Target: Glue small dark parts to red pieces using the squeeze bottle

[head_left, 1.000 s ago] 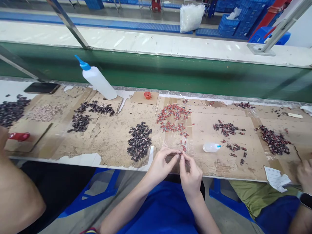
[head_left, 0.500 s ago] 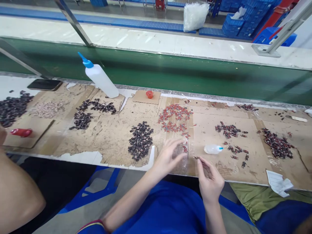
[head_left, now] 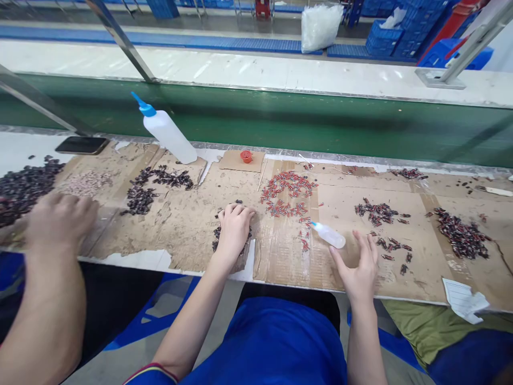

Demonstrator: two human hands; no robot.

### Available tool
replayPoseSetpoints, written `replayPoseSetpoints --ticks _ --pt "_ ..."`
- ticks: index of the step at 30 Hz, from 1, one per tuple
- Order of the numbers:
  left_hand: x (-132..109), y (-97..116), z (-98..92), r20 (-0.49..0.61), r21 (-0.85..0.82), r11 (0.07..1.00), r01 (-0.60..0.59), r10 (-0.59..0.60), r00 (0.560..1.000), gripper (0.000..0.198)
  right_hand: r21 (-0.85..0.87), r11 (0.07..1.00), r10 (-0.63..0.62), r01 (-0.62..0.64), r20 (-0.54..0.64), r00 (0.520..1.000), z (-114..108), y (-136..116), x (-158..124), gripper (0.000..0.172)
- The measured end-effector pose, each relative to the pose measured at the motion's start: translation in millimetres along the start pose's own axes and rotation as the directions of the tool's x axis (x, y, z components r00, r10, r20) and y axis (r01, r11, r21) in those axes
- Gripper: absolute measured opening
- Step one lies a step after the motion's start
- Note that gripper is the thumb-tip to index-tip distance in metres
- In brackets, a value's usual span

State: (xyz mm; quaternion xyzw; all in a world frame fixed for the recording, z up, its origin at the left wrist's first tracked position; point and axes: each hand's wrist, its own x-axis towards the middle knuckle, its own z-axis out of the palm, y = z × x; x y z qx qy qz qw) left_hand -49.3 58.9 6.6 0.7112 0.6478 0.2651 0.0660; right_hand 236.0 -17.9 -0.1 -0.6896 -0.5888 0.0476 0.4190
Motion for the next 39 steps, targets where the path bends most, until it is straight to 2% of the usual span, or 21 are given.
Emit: replayPoseSetpoints --ticks 2,4,6,8,11,13,15,17,21,23,24,26,31,39 --pt "-2.3 6.9 -1.3 0.030 -0.075 0.996 -0.045 0.048 0.998 0.022 -0.028 0.998 -0.050 0.051 0.041 0.998 4.4 0.1 1.6 0.053" --pt "-8.5 17.6 -0.8 0.084 -0.186 0.979 -0.088 0.105 0.991 0.020 -0.036 0.995 -0.092 0.096 0.094 0.991 9.1 -0.9 5.3 0.055" --pt "-18.6 30.6 2.6 0.149 -0.312 0.943 -0.115 0.168 0.974 0.019 -0.033 0.991 -0.122 0.129 0.158 0.980 14.1 -2.5 10.3 0.057" --pt "-30.6 43.4 8.6 0.198 -0.413 0.902 -0.126 0.224 0.954 0.018 -0.010 0.990 -0.137 0.142 0.208 0.969 18.3 -4.4 15.1 0.050" --pt "-47.2 56.6 18.3 0.205 -0.436 0.890 -0.131 0.240 0.949 0.018 0.064 0.995 -0.084 0.072 0.226 0.971 19.3 -7.1 17.3 0.040" --pt "-54.8 59.5 22.3 0.155 -0.378 0.917 -0.124 0.195 0.968 0.016 0.167 0.984 0.029 -0.063 0.202 0.979 15.8 -9.0 13.9 0.040" --pt "-59.2 58.6 23.4 0.094 -0.330 0.938 -0.108 0.147 0.985 0.012 0.315 0.924 0.163 -0.216 0.186 0.969 10.9 -11.2 7.4 0.041" --pt "-61.1 55.6 22.4 0.071 -0.330 0.938 -0.111 0.142 0.987 0.013 0.471 0.819 0.262 -0.329 0.203 0.943 7.6 -13.9 -0.2 0.041" --pt "-61.5 50.7 21.3 0.109 -0.367 0.917 -0.158 0.212 0.971 0.023 0.695 0.559 0.406 -0.452 0.245 0.880 12.5 -20.3 -11.3 0.039" --pt "-61.5 50.1 23.1 0.100 -0.366 0.916 -0.165 0.215 0.972 0.021 0.731 0.488 0.475 -0.477 0.237 0.848 18.4 -24.0 -13.4 0.038" --pt "-61.4 50.1 24.3 0.087 -0.368 0.915 -0.164 0.209 0.974 0.019 0.728 0.484 0.496 -0.486 0.229 0.838 21.0 -26.0 -13.7 0.037" --pt "-61.2 50.4 26.6 0.060 -0.377 0.913 -0.156 0.193 0.979 0.017 0.689 0.533 0.504 -0.490 0.206 0.839 24.8 -30.8 -13.4 0.037" --pt "-59.6 51.0 27.5 0.059 -0.395 0.910 -0.124 0.160 0.985 0.016 0.564 0.710 0.426 -0.422 0.133 0.895 27.9 -46.7 -11.0 0.034" --pt "-59.1 50.6 26.8 0.078 -0.397 0.913 -0.087 0.128 0.989 0.014 0.477 0.796 0.351 -0.372 0.135 0.926 34.2 -54.8 -10.4 0.030"
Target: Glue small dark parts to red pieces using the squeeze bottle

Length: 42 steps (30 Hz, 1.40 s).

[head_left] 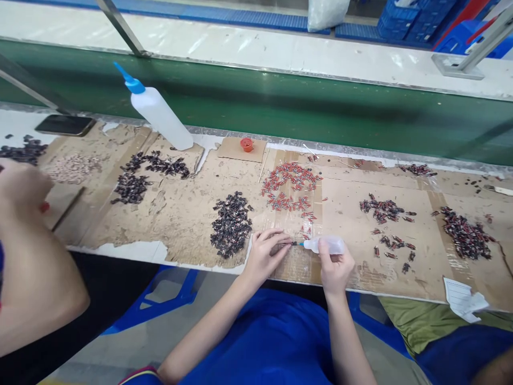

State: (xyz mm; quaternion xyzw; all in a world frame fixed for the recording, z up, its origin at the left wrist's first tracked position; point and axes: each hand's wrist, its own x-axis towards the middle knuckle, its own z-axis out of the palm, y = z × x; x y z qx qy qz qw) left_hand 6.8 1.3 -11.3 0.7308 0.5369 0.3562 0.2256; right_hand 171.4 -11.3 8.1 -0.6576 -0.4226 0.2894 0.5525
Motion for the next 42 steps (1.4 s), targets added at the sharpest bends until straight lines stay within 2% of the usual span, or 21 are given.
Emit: replayPoseSetpoints --ticks 7,14,20,24,29,34,36,39,42 --pt "0.5 1.2 -1.2 0.019 -0.012 1.000 0.014 -0.014 1.000 0.013 -0.007 1.000 -0.019 0.019 0.022 1.000 2.0 1.8 -0.2 0.027" --pt "0.8 2.1 -2.2 0.017 0.007 1.000 0.008 -0.008 1.000 0.011 -0.028 0.999 -0.024 0.023 -0.051 0.998 0.0 -1.2 -1.3 0.025" --pt "1.2 3.8 -2.2 -0.004 0.001 1.000 0.005 -0.005 1.000 0.012 -0.001 1.000 -0.024 0.024 0.025 0.999 0.9 -1.3 0.5 0.025" --pt "0.8 4.7 -1.5 -0.011 0.012 1.000 0.011 -0.011 1.000 0.011 -0.003 1.000 -0.021 0.022 0.030 0.999 1.2 1.0 0.9 0.025" --pt "0.3 3.8 -1.5 0.033 0.003 0.998 0.061 -0.061 0.998 0.011 0.024 1.000 0.000 0.001 -0.047 0.999 -0.3 4.1 0.3 0.029" --pt "0.3 4.4 -2.6 0.070 -0.010 0.997 0.082 -0.081 0.994 0.013 0.189 0.982 0.045 0.004 -0.251 0.967 -9.6 10.1 8.3 0.030" --pt "3.1 6.8 -4.3 0.075 -0.008 0.997 0.078 -0.077 0.994 0.013 0.205 0.978 0.024 0.038 -0.293 0.956 -16.1 11.4 15.5 0.037" --pt "13.5 12.5 -5.8 0.070 0.022 0.997 0.068 -0.069 0.995 0.009 0.187 0.979 -0.033 0.086 -0.269 0.962 -24.6 13.5 27.1 0.048" --pt "29.8 17.8 -0.9 0.090 0.058 0.997 0.046 -0.051 0.995 0.010 0.158 0.986 -0.024 0.058 -0.209 0.978 -27.1 16.3 34.3 0.055"
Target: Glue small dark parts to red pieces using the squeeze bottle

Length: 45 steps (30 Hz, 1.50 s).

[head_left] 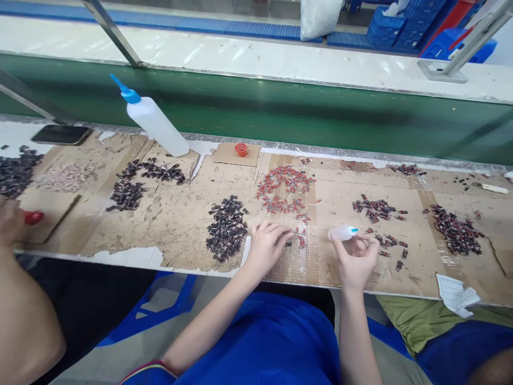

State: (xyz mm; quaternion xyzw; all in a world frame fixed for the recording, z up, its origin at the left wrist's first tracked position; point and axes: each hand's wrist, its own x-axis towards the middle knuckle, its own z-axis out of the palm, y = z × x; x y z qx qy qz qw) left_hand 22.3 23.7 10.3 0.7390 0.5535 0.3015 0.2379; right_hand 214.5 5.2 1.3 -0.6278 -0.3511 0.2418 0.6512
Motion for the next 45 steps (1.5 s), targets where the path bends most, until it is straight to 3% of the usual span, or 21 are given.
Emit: replayPoseSetpoints --ticks 3,6,9,10,11,12,14,16,19,22,25,28,30,34,40,45 --pt "16.9 3.1 8.8 0.049 0.039 0.999 -0.025 0.023 0.999 0.013 -0.058 0.998 0.011 -0.009 0.038 0.999 1.3 0.0 -0.9 0.059" --pt "28.1 2.5 13.9 0.098 0.074 0.997 -0.038 0.030 0.995 0.012 -0.119 0.984 -0.135 0.134 0.001 0.991 -1.5 -5.1 -10.9 0.068" --pt "30.7 2.3 8.4 0.146 0.039 0.999 -0.034 0.028 0.989 0.010 -0.254 0.895 -0.414 0.366 -0.168 0.895 -7.5 -10.7 -29.5 0.061" --pt "29.5 3.2 4.9 0.161 -0.007 0.999 -0.036 0.036 0.986 0.009 -0.289 0.861 -0.481 0.419 -0.194 0.855 -8.1 -11.9 -36.8 0.055" --pt "27.4 4.9 1.2 0.169 -0.073 0.997 -0.036 0.048 0.984 0.008 -0.297 0.849 -0.496 0.436 -0.164 0.853 -7.3 -12.8 -44.0 0.047" --pt "24.5 7.3 -2.3 0.170 -0.154 0.988 -0.030 0.056 0.984 0.008 -0.279 0.868 -0.449 0.411 -0.087 0.889 -4.6 -13.6 -50.9 0.038" --pt "16.9 13.4 -7.7 0.163 -0.330 0.944 0.011 0.046 0.986 0.010 -0.188 0.950 -0.229 0.249 0.120 0.966 5.3 -15.0 -62.2 0.028" --pt "8.7 19.0 -10.8 0.152 -0.465 0.883 0.062 0.011 0.988 0.011 -0.066 0.997 -0.026 0.041 0.207 0.978 18.1 -16.7 -68.9 0.027" --pt "-2.3 20.2 -12.6 0.143 -0.538 0.838 0.088 -0.012 0.990 0.014 0.045 0.992 0.106 -0.119 0.234 0.966 32.0 -18.7 -71.3 0.022" --pt "-11.7 10.7 -10.7 0.095 -0.448 0.892 0.049 -0.007 0.995 0.016 0.023 0.988 0.143 -0.153 0.237 0.961 32.8 -19.0 -68.5 0.021" --pt "-20.4 -1.3 -3.1 0.004 -0.221 0.975 -0.007 0.008 1.000 0.017 -0.033 0.989 0.145 -0.141 0.254 0.956 27.4 -17.8 -65.4 0.022" --pt "-25.6 -6.5 5.5 -0.028 -0.051 0.998 -0.040 0.039 0.999 0.014 -0.062 0.982 0.191 -0.181 0.298 0.935 24.4 -15.9 -66.2 0.025" --pt "-26.4 -5.8 8.0 -0.026 -0.021 0.998 -0.056 0.056 0.998 0.013 -0.080 0.970 0.243 -0.229 0.292 0.925 24.4 -14.9 -68.3 0.027" --pt "-25.8 -1.4 4.7 -0.003 -0.105 0.993 -0.061 0.061 0.998 0.014 -0.106 0.965 0.260 -0.240 0.276 0.925 26.0 -16.0 -70.7 0.027" --pt "-28.9 5.2 -0.3 -0.061 -0.247 0.966 -0.078 0.065 0.996 0.018 -0.020 0.959 0.273 -0.282 0.326 0.905 29.2 -23.0 -72.5 0.027" --pt "-27.1 12.8 -5.4 -0.051 -0.371 0.928 -0.047 0.030 0.998 0.018 -0.023 0.968 0.244 -0.250 0.321 0.915 29.7 -30.2 -74.7 0.026"
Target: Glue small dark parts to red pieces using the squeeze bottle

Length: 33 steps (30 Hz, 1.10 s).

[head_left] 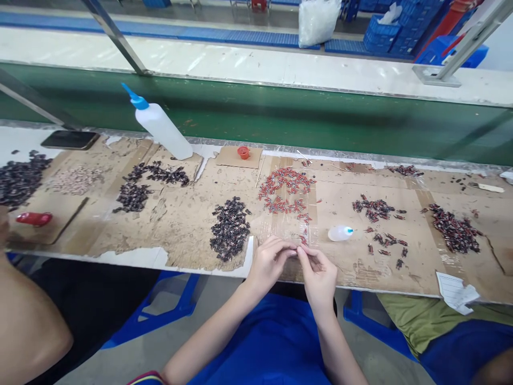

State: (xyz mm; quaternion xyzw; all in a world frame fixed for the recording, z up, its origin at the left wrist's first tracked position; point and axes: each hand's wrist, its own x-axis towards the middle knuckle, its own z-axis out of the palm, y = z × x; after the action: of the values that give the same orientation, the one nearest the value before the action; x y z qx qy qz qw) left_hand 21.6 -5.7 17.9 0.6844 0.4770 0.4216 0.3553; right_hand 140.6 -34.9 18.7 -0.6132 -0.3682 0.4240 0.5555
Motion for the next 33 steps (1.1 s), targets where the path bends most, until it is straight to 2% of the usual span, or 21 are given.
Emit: replayPoseSetpoints --ticks 5,9,15,20,23,29,33 --pt "3.5 8.3 -3.5 0.050 -0.139 0.985 0.099 -0.092 0.994 0.012 0.035 0.999 -0.017 0.020 -0.089 0.996 -2.0 -3.6 -0.8 0.023" --pt "2.5 13.2 -4.7 0.062 -0.183 0.973 0.142 -0.133 0.989 0.011 0.040 0.999 -0.023 0.027 -0.094 0.995 -4.2 -5.0 -2.1 0.021" --pt "0.2 24.5 -7.5 0.023 -0.164 0.981 0.100 -0.098 0.995 0.012 -0.016 0.995 -0.104 0.102 -0.138 0.985 -0.5 -4.7 -8.0 0.021" --pt "-1.1 35.5 -8.4 0.006 -0.115 0.990 0.076 -0.076 0.997 0.012 -0.156 0.963 -0.248 0.220 -0.195 0.949 -0.8 7.1 -13.6 0.019" --pt "-1.5 38.3 -8.0 0.008 -0.113 0.987 0.112 -0.111 0.994 0.011 -0.171 0.952 -0.279 0.253 -0.147 0.949 -4.9 6.0 -13.1 0.016" --pt "-0.8 33.0 -8.3 0.032 -0.194 0.954 0.228 -0.226 0.974 0.011 -0.087 0.984 -0.147 0.154 0.076 0.986 -14.9 -9.6 -3.2 0.018" --pt "-1.0 27.4 -4.0 0.043 -0.208 0.940 0.269 -0.266 0.963 0.011 -0.123 0.985 -0.112 0.121 0.074 0.991 -18.6 -3.3 0.1 0.025"
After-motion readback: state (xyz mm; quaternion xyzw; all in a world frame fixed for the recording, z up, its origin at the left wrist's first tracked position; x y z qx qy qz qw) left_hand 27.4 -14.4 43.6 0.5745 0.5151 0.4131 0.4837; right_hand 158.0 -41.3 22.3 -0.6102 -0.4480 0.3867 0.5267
